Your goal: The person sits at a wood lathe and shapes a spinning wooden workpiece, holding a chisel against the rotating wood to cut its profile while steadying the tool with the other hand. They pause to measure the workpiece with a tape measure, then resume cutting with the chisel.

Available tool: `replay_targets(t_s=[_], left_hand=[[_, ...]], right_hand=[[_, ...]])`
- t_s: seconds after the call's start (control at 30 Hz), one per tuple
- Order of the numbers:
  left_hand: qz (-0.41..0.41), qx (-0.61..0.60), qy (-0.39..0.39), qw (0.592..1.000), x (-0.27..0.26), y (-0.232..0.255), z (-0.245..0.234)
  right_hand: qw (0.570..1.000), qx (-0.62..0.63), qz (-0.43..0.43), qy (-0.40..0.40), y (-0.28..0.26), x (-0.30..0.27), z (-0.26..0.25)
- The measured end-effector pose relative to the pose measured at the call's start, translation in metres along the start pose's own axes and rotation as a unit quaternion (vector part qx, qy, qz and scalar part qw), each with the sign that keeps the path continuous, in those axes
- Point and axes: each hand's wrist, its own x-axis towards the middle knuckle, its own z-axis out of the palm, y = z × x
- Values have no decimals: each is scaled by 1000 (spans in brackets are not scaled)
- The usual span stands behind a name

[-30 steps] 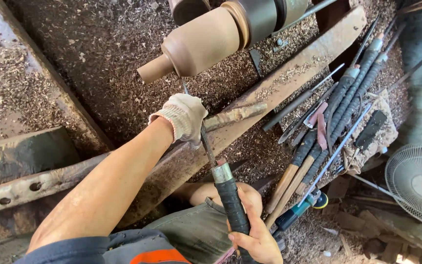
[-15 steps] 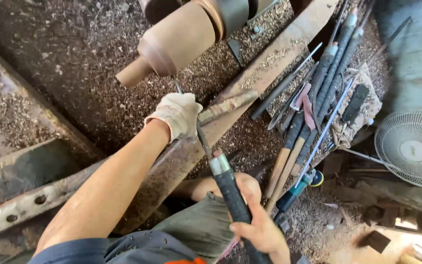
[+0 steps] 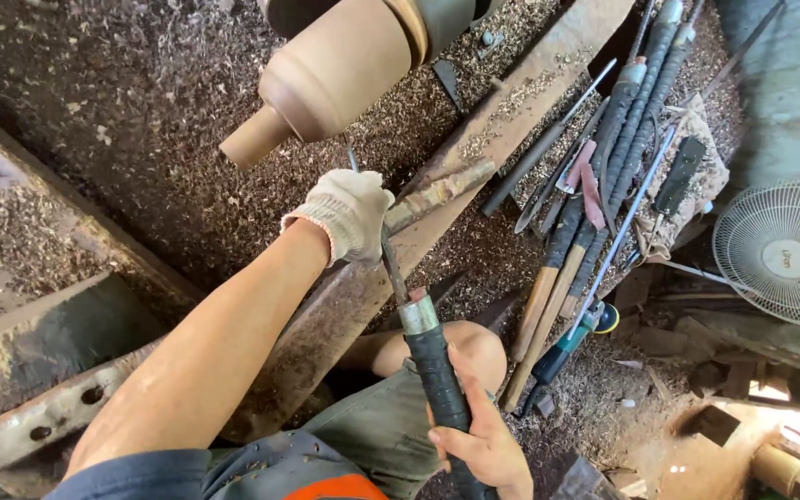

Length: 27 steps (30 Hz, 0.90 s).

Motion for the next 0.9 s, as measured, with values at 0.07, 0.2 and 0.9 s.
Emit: replay_targets(t_s=[0.07, 0.2, 0.9], left_hand=[[-7, -4, -13, 1000, -1, 2, -2], [-25, -10, -18, 999, 1, 2, -2], [-104, -30, -38, 993, 3, 6, 1]], right_hand=[[1000, 0, 11, -11, -7, -1, -5], [999, -32, 5, -43, -15, 0, -21], [989, -105, 12, -104, -49, 22, -66]])
